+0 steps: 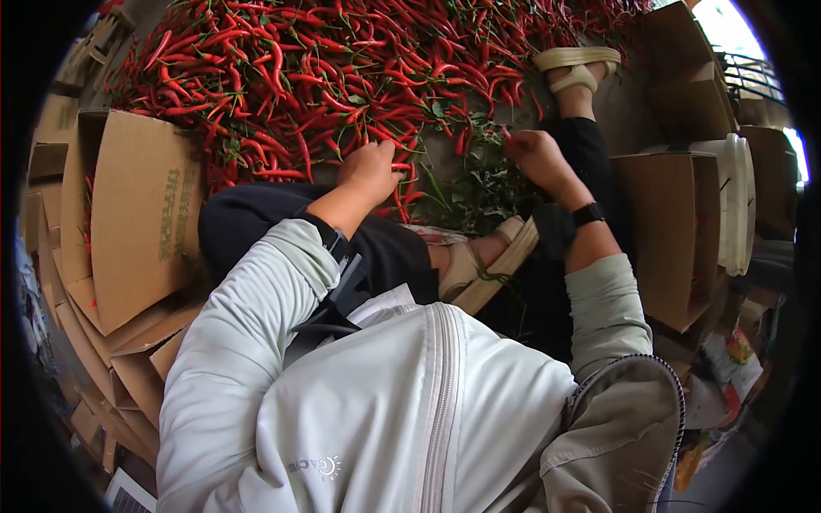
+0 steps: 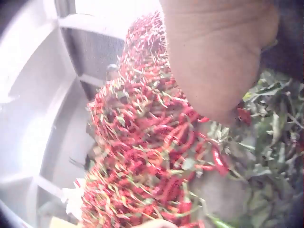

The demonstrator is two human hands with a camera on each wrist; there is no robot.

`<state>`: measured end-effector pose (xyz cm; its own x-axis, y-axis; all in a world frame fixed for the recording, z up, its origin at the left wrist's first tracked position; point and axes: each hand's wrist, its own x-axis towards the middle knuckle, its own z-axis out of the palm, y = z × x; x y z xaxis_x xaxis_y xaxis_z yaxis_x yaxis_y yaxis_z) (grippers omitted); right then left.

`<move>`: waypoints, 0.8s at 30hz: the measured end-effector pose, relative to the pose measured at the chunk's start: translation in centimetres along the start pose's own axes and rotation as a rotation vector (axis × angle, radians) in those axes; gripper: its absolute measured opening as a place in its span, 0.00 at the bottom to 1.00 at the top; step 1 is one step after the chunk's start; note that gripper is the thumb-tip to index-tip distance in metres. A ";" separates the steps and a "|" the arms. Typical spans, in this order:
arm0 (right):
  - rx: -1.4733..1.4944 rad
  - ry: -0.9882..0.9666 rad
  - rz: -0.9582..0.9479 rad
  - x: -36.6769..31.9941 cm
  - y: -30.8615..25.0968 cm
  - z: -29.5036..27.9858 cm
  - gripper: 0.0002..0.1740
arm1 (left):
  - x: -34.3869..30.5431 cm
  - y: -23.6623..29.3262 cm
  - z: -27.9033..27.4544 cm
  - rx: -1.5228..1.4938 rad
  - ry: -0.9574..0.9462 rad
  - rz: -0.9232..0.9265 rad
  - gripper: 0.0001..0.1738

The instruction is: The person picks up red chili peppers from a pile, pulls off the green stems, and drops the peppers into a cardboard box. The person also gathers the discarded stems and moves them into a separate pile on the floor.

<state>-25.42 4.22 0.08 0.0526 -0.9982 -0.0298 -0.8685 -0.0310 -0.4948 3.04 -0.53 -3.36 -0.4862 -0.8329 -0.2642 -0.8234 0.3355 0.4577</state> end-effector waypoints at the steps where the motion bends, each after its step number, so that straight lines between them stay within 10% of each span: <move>1: 0.135 -0.072 0.114 0.0 -0.6 -1.4 0.09 | 0.0 0.0 0.0 -0.003 0.028 -0.004 0.19; 6: 0.619 -0.096 0.348 -0.2 -2.4 -3.3 0.06 | 0.4 0.2 -0.5 0.085 -0.098 -0.031 0.17; 16: 0.698 -0.140 0.355 0.9 -3.3 -2.3 0.08 | 0.9 -0.2 -0.5 0.026 -0.157 -0.066 0.13; 21: -0.023 0.070 0.162 1.5 -3.8 -2.2 0.05 | 1.0 -0.2 -0.2 0.000 -0.147 -0.121 0.13; 24: 0.406 0.050 0.241 1.9 -2.4 -1.0 0.05 | 1.1 -0.4 0.0 0.026 -0.148 -0.102 0.13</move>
<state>-23.77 2.39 2.10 -0.1588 -0.9761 -0.1487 -0.5897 0.2145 -0.7786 2.83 -1.58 -3.78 -0.4361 -0.7901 -0.4308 -0.8770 0.2658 0.4003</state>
